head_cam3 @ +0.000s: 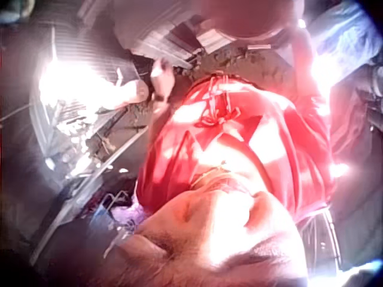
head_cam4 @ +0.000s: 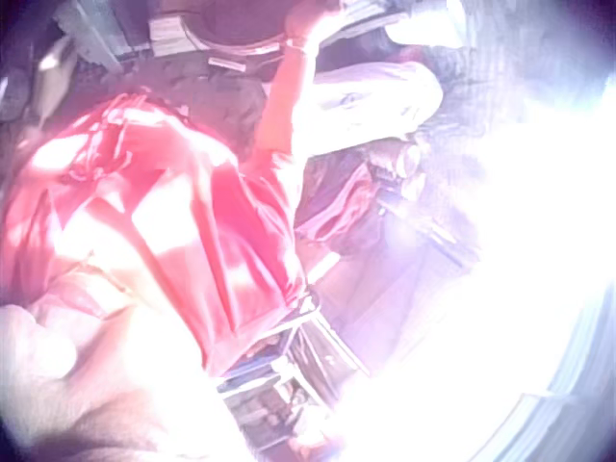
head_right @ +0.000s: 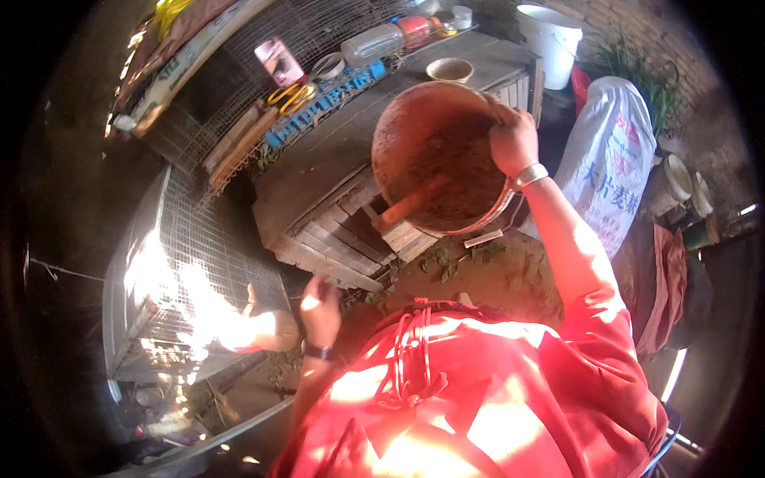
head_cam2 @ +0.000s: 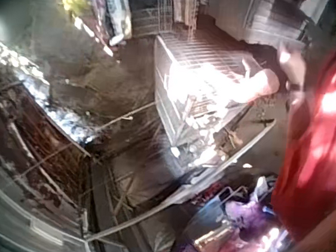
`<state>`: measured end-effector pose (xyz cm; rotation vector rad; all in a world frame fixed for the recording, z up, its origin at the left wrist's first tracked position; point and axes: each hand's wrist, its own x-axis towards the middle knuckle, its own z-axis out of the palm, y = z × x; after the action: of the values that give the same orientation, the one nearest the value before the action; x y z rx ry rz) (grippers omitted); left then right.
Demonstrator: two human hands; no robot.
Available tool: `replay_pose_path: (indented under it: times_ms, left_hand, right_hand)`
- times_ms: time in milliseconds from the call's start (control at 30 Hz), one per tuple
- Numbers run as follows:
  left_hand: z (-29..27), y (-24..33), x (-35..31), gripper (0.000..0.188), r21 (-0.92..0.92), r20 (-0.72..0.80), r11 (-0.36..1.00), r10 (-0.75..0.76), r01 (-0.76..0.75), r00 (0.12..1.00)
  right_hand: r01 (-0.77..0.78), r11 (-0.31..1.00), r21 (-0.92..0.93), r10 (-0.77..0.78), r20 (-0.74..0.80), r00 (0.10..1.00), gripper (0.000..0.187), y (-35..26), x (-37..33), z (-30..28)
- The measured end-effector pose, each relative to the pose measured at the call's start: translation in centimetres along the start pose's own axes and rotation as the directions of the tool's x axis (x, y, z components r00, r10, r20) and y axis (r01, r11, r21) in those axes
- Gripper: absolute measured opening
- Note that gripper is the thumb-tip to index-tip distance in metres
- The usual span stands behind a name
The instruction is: The person mixes a yellow liquid, a white powder, and a grainy substance in a bucket using a wooden stick. They then scoop the mixture into a bowl and place it inside a birdcage.
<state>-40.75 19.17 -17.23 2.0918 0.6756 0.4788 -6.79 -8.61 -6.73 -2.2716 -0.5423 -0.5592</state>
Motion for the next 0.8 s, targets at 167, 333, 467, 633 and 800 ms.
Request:
replay_pose_path:
  times_ms: [167, 333, 467, 633, 800]
  left_hand:
    - [9.1, 11.9, 7.8, 0.038, 0.130, 0.136, 0.737, 0.650, -0.664, 0.748]
    - [14.8, 13.7, 11.2, 0.039, 0.200, 0.615, 0.777, 0.375, -0.597, 0.694]
    - [18.2, 12.7, 12.6, 0.040, 0.061, 0.701, 0.947, 0.184, -0.314, 0.689]
    - [15.6, 16.1, 13.5, 0.029, 0.260, 0.666, 0.646, 0.418, -0.718, 0.618]
    - [10.6, 20.5, 15.9, 0.021, 0.719, 0.689, 0.056, 0.080, -0.693, 0.721]
  right_hand:
    - [-0.027, 1.000, -0.008, 0.027, -0.036, 0.999, 0.053, -1.5, -1.6, -0.9]
    - [-0.027, 1.000, 0.007, 0.027, -0.052, 0.998, 0.053, -0.5, -1.7, -1.1]
    - [0.054, 0.993, 0.107, -0.052, -0.015, 0.999, 0.052, 0.8, -1.1, -1.4]
    - [0.109, 0.982, 0.152, -0.116, 0.040, 0.992, 0.052, 0.9, 0.3, -1.1]
    - [0.096, 0.984, 0.152, -0.109, 0.078, 0.991, 0.049, -0.4, 1.1, -0.3]
